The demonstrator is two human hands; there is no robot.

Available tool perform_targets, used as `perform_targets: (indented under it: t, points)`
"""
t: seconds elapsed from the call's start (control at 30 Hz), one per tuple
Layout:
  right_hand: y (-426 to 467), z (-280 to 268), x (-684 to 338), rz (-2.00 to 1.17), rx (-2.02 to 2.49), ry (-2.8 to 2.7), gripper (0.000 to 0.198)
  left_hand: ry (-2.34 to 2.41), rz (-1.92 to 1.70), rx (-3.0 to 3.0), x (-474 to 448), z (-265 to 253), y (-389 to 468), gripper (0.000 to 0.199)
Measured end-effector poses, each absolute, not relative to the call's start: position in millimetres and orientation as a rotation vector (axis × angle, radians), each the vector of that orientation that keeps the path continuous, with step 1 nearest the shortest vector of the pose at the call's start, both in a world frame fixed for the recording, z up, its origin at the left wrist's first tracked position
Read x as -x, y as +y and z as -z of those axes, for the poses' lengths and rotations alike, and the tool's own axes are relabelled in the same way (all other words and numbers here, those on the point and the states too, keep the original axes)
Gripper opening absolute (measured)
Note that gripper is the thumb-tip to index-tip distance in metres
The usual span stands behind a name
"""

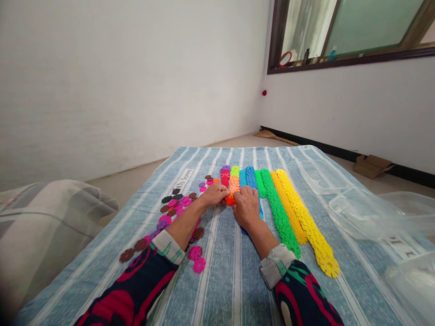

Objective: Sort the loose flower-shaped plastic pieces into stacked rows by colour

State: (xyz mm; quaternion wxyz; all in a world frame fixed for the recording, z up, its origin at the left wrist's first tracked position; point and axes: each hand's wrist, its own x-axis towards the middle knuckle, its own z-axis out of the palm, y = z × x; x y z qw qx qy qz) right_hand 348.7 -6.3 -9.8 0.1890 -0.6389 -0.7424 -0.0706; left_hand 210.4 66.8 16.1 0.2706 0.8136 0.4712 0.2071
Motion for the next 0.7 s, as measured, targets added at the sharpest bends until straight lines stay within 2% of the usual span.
perform_targets:
  t: [0.2,0.33,0.7]
  points:
    - [-8.1,9.4,-348.1,0.195,1.806,-2.08,0.01,1.485,-0.33,-2.342,-218.4,-25.0,61.6,0.021]
    - [-6.8,9.9,-349.8,0.183,1.808,-2.084,0.011,1.62,-0.373,-2.298,-222.1,-27.0,55.8,0.021]
    - [-11.7,3.4,-350.8,0.217,1.915,-2.015,0.02,1.604,-0.575,-2.164,-224.4,-12.7,49.6,0.021]
